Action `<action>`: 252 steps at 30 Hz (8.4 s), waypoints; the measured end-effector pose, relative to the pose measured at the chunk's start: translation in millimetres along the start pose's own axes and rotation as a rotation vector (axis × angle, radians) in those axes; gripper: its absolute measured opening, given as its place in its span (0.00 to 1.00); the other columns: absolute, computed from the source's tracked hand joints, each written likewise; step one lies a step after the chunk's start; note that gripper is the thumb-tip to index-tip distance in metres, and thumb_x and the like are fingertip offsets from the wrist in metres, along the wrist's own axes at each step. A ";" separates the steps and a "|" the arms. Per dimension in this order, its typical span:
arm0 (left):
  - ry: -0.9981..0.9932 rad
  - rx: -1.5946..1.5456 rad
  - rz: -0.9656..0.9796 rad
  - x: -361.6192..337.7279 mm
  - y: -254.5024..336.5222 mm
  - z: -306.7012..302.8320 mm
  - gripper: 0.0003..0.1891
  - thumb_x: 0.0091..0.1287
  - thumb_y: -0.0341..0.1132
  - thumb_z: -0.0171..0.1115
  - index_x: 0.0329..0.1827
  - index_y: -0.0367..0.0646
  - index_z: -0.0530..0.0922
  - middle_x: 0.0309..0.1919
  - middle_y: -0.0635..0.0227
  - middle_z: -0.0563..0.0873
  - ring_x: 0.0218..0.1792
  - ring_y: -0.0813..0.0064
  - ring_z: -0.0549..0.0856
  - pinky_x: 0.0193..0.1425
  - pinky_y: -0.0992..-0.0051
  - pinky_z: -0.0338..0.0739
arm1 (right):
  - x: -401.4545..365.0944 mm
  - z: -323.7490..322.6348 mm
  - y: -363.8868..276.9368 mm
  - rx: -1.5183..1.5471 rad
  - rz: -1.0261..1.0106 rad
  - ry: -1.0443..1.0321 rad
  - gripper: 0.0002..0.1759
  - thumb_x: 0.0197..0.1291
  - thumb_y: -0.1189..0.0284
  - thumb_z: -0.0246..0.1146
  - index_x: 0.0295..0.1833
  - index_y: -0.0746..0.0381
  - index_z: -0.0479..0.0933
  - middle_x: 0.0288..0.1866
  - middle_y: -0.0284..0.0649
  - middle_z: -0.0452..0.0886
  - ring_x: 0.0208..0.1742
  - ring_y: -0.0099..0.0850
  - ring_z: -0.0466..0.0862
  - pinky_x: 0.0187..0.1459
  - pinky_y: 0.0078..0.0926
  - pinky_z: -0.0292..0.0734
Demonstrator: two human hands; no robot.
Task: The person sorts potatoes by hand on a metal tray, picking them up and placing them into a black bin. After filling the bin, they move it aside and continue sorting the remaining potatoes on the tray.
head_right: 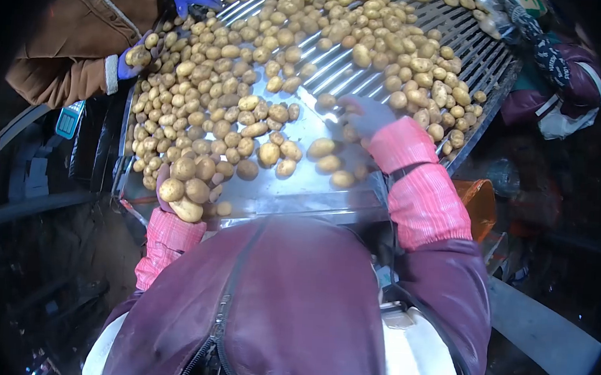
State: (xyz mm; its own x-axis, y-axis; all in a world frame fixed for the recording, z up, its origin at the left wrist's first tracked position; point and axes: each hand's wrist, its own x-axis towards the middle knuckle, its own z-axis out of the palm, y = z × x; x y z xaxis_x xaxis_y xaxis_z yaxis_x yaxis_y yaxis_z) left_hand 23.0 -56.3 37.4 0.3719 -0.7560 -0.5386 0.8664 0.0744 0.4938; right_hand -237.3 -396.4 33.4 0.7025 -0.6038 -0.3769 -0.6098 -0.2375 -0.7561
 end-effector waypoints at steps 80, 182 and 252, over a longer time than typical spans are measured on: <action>-1.188 0.776 -1.405 -146.2 -485.3 130.8 0.46 0.58 0.30 0.75 0.78 0.45 0.58 0.67 0.63 0.75 0.66 0.69 0.74 0.70 0.63 0.72 | -569.0 237.0 216.2 1.371 0.465 1.359 0.31 0.58 0.76 0.63 0.68 0.58 0.64 0.37 0.41 0.80 0.27 0.30 0.78 0.26 0.27 0.76; -0.220 1.476 1.794 -165.7 111.8 180.9 0.29 0.62 0.35 0.67 0.66 0.38 0.72 0.67 0.45 0.74 0.71 0.51 0.72 0.67 0.60 0.71 | -200.4 30.0 29.5 -0.544 -0.295 0.907 0.33 0.54 0.59 0.70 0.64 0.61 0.74 0.61 0.53 0.77 0.60 0.53 0.78 0.60 0.46 0.75; -0.410 2.288 0.873 40.8 14.1 -22.5 0.38 0.60 0.62 0.61 0.71 0.56 0.70 0.73 0.49 0.67 0.73 0.39 0.64 0.69 0.30 0.52 | -161.6 86.6 64.9 -0.705 -0.236 0.717 0.11 0.61 0.68 0.60 0.46 0.60 0.80 0.39 0.44 0.83 0.39 0.48 0.81 0.44 0.44 0.74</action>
State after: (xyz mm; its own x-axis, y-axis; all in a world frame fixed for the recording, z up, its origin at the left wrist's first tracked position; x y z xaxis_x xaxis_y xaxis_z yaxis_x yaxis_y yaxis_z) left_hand 57.8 -71.4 7.0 -0.0051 -0.9990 0.0437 -0.9775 0.0142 0.2104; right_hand -358.6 -248.3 -1.1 0.5889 -0.7412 0.3223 -0.7239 -0.6610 -0.1973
